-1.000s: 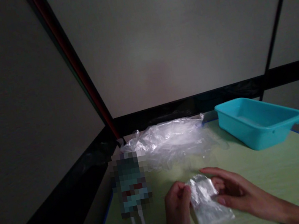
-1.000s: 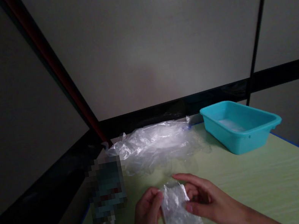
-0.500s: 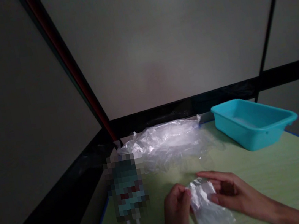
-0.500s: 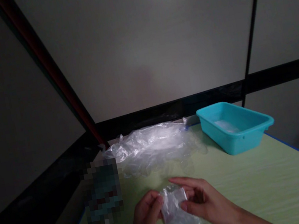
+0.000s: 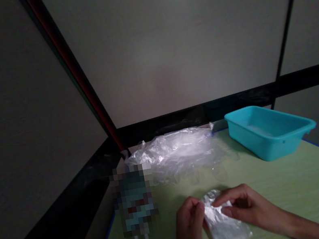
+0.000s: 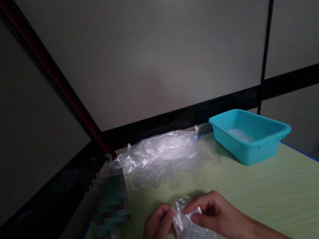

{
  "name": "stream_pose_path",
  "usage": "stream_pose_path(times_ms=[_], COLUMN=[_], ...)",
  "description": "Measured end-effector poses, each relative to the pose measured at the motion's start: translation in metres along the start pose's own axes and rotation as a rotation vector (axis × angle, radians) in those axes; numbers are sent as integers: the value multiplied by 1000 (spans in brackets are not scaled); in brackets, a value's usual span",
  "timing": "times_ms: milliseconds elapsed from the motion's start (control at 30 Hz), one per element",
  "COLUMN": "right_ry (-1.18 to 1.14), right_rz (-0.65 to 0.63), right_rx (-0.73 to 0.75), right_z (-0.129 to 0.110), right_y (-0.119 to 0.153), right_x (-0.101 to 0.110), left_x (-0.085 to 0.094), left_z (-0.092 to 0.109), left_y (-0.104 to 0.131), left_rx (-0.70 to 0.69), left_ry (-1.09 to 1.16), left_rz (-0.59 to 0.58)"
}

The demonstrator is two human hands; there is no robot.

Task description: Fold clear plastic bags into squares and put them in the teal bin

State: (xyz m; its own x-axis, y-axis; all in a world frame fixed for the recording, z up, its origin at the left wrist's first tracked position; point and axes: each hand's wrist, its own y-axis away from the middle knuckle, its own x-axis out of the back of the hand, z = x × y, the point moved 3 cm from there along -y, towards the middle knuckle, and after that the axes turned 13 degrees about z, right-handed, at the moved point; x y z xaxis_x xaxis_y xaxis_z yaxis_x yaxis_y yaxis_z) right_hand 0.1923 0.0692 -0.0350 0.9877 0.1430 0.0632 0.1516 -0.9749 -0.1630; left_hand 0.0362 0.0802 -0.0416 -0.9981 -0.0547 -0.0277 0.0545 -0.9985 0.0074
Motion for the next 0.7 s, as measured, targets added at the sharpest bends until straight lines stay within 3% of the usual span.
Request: stream_pose_path(times_ms=[200, 367, 467, 567, 700], right_ry=[87, 137, 170, 156, 72], right_rz=[166, 236, 292, 376, 450], right_rx=[2, 22, 28, 36, 15], right_z=[-11, -48, -79, -105, -119], right_y=[-9, -16, -21, -27, -35], right_x=[10, 34, 62, 97, 141], left_x=[0, -16, -48, -88, -145], left_z=[1, 14, 32, 50, 58], left_y=[-2, -7, -13, -26, -49], left_rx=[136, 170, 152, 174, 270], left_ry=[120, 141, 118, 165, 231], left_rz=[27, -4, -91, -98, -112])
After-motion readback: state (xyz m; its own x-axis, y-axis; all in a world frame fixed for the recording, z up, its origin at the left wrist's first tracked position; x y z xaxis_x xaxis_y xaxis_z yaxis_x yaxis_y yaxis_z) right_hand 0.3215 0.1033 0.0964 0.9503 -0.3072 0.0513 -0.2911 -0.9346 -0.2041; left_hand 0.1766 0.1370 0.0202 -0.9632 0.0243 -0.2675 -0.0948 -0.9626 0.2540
